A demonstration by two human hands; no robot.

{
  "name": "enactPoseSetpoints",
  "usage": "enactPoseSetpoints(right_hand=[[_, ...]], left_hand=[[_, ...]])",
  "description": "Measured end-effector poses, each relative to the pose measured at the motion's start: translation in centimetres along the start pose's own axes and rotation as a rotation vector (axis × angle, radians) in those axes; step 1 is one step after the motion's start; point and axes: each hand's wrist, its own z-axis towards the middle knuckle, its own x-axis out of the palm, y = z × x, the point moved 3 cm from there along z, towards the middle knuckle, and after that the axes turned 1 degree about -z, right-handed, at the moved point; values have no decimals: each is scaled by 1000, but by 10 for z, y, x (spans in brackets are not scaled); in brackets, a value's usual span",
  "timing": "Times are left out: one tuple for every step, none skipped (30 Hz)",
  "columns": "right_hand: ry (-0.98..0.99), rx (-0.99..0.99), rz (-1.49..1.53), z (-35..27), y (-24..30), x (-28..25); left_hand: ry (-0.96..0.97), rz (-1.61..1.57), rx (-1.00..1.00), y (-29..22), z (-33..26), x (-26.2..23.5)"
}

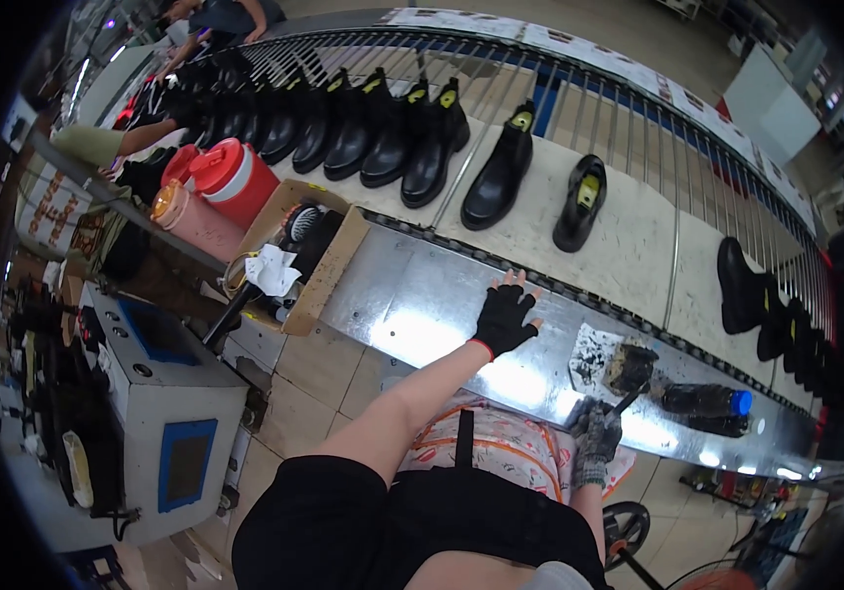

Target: Cleaning and polishing black boots on an industrial conveyor line using a brush and cloth.

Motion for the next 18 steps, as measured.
enactPoseSetpoints(right_hand=[[91, 51, 63, 0, -11, -9], [114, -93, -127, -5, -14, -11], [135, -239, -315, -10, -20, -9], [91, -56, -293, -23, -13, 13], [39, 127, -272, -37, -2, 28], [156, -68, -534, -21, -23, 18], [152, 100, -447, -40, 0, 47], [234, -12, -530, -27, -13, 43], [305, -128, -605, -8, -31, 41], [313, -278, -585, 7, -40, 48], [301, -385, -604, 23, -47, 54], [334, -189, -645, 23, -36, 73], [363, 6, -690, 12, -9, 98], [425, -52, -731, 2, 19, 121], [453, -91, -713, 20, 11, 120], [455, -115, -740, 22, 19, 129], [458, -137, -767, 24, 28, 138], [460, -328, -782, 29, 30, 144]], left_hand=[[-6, -19, 15, -5, 2, -1], [-1, -29, 13, -6, 2, -2], [5, -40, 10, -6, 3, -2], [-7, -35, 2, -3, 3, -3], [-13, -37, 2, -3, 3, -3], [-19, -39, 3, -4, 3, -4], [-28, -36, -4, -2, 2, -4], [-20, -49, -18, -1, 2, -3], [-9, -66, -19, -3, 5, -4], [-16, -63, -22, -3, 6, -4], [-14, -59, -18, -4, 6, -4], [-13, -51, -23, -1, 4, -2], [-23, -48, -35, 0, 2, 0], [-31, -47, -31, 2, 0, 1], [-35, -52, -14, -1, 2, 2], [-19, -40, -23, -3, 0, 1], [-29, -35, -36, -2, -1, -1], [-18, -31, -41, -2, -3, -3]])
